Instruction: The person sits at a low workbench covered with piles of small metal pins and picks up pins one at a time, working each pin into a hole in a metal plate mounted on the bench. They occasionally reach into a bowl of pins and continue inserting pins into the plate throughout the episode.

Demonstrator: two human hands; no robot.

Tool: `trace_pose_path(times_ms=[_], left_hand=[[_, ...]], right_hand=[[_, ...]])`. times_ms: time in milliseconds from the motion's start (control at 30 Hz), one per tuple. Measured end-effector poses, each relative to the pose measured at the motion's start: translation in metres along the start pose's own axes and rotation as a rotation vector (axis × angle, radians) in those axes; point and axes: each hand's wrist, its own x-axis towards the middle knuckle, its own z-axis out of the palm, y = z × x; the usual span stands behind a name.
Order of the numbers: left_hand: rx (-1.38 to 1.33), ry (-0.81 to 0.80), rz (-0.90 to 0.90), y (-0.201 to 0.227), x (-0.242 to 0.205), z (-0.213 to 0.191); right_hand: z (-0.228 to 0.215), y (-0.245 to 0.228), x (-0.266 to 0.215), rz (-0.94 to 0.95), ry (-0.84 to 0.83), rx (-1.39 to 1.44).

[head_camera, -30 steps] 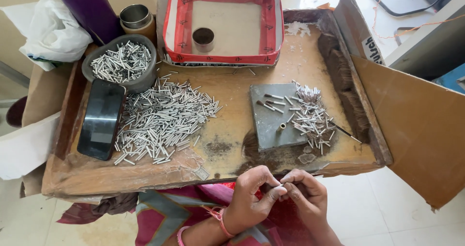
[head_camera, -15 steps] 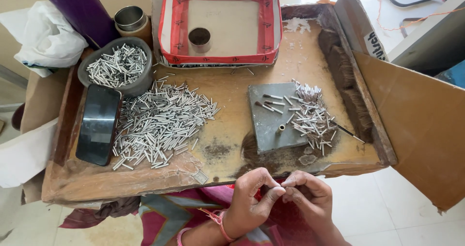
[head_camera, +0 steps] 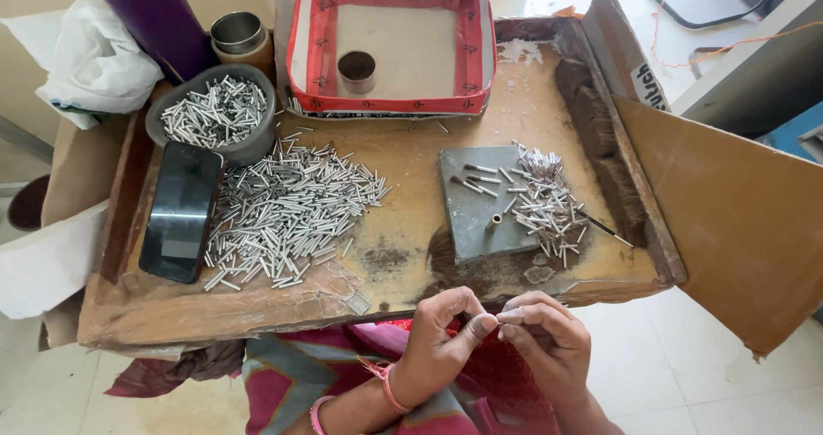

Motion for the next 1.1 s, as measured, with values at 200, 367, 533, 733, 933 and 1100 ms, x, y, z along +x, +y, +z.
trace_pose_path(times_ms=[200,367,533,733,933,1100], left_hand=[[-0.252,-0.044,-0.174,-0.014,-0.003,0.002],[-0.308,-0.053,-0.202,-0.016,-0.005,0.004],[-0.310,-0.048,-0.214,-0.021,-0.004,0.005],[-0.325,-0.048,-0.198,-0.020,-0.003,0.005],[-0.259,-0.063,-0.139,-0.007,0.001,0.004],[-0.157,-0.048,-0.127,-0.007,0.000,0.003]], right_hand=[[0.002,-0.004,0.000,-0.066,-0.008,-0.147],[0.003,-0.005,-0.003,0.018,0.051,-0.028],[-0.001,-0.001,-0.002,-0.003,0.002,-0.038],[-0.004,0.010,-0.002,0.028,-0.031,0.026],[-0.006,0.033,-0.011,0.108,-0.017,0.162],[-0.007,0.039,-0.013,0.168,-0.017,0.174]])
